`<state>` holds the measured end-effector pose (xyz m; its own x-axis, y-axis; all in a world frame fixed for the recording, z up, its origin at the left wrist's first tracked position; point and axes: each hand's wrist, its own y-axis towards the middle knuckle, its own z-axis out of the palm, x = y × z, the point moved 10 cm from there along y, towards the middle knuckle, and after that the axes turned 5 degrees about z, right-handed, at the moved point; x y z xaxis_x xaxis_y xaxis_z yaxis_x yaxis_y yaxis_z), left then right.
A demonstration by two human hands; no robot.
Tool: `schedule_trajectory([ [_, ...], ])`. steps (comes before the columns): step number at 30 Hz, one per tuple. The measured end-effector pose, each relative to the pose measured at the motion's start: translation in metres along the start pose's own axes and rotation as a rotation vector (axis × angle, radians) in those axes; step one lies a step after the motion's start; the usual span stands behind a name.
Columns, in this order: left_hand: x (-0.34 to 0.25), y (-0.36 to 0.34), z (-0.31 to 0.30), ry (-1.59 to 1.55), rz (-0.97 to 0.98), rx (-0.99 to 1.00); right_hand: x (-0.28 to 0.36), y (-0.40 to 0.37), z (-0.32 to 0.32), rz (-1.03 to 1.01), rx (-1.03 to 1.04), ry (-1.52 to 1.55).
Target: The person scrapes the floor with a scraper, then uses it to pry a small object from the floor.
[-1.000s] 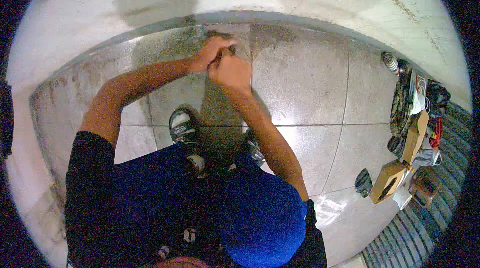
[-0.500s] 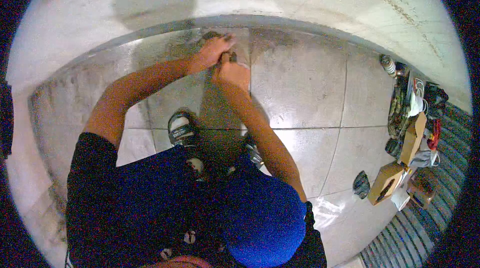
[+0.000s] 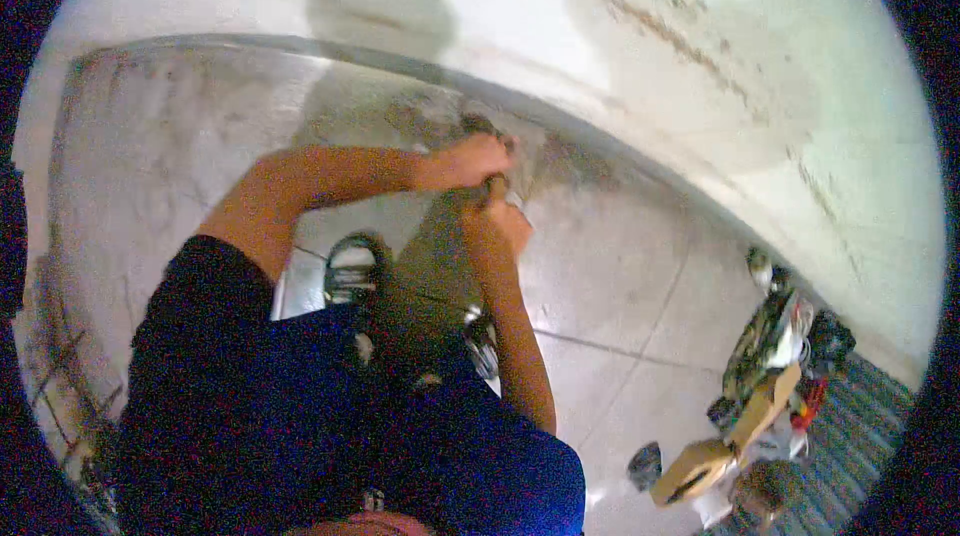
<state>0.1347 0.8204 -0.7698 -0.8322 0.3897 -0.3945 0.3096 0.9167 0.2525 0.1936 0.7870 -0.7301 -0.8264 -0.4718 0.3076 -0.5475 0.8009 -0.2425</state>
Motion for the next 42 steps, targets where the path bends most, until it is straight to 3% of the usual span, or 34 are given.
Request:
schedule_trajectory([
  [2, -0.001, 0.000, -0.006, 0.067, -0.058, 0.156, 0.003, 0.003, -0.004, 0.025, 0.025, -0.007],
  [5, 0.007, -0.011, 0.018, 0.073, -0.064, 0.054, 0.006, -0.008, -0.010, 0.069, 0.077, 0.007],
  [8, 0.006, -0.030, 0.065, -0.052, -0.105, 0.316, 0.001, -0.023, -0.017, 0.137, 0.117, 0.016],
  [9, 0.006, -0.032, 0.050, -0.067, -0.181, 0.157, -0.003, -0.028, -0.017, 0.159, 0.133, 0.017],
  [12, 0.023, -0.033, 0.042, -0.356, -0.370, 0.130, -0.003, -0.016, -0.015, 0.167, 0.191, 0.030],
  [13, 0.006, -0.021, 0.008, -0.214, -0.243, 0.150, 0.000, -0.011, -0.019, 0.151, 0.161, 0.038],
  [15, 0.024, -0.021, 0.014, -0.464, -0.381, 0.047, 0.009, -0.002, -0.030, 0.107, 0.082, 0.047],
  [17, 0.017, -0.023, 0.014, -0.130, -0.111, -0.144, 0.003, -0.008, -0.017, 0.122, 0.092, 0.050],
  [20, 0.010, -0.032, 0.027, -0.159, -0.253, -0.119, 0.005, -0.024, -0.015, 0.109, 0.043, 0.052],
  [22, 0.031, -0.034, 0.056, -0.299, -0.325, 0.120, 0.007, -0.024, -0.019, 0.089, 0.020, 0.061],
  [24, 0.039, -0.030, 0.055, -0.296, -0.338, 0.151, 0.010, -0.004, -0.026, 0.061, 0.023, 0.080],
  [26, 0.028, -0.007, -0.011, -0.148, -0.303, -0.042, 0.008, 0.015, -0.028, 0.031, -0.019, 0.088],
  [27, 0.055, -0.016, 0.014, -0.435, -0.532, 0.021, 0.011, 0.019, -0.028, 0.007, -0.039, 0.095],
  [29, 0.050, -0.035, 0.032, -0.459, -0.462, -0.015, 0.013, 0.008, -0.022, 0.036, 0.016, 0.071],
  [33, -0.005, -0.036, -0.018, -0.178, -0.011, -0.455, 0.016, -0.022, -0.024, 0.019, -0.001, 0.074],
  [36, 0.028, -0.028, 0.009, -0.334, -0.296, 0.009, 0.018, 0.000, -0.025, 0.037, 0.030, 0.072],
  [37, 0.045, -0.032, 0.019, -0.734, -0.625, 0.160, 0.017, 0.013, -0.023, 0.011, 0.012, 0.074],
  [39, 0.038, -0.012, -0.013, -0.482, -0.504, 0.107, 0.017, 0.029, -0.023, -0.039, -0.021, 0.079],
  [42, 0.037, -0.012, 0.011, -0.140, -0.301, 0.088, 0.008, 0.016, -0.029, 0.051, 0.013, 0.140],
])
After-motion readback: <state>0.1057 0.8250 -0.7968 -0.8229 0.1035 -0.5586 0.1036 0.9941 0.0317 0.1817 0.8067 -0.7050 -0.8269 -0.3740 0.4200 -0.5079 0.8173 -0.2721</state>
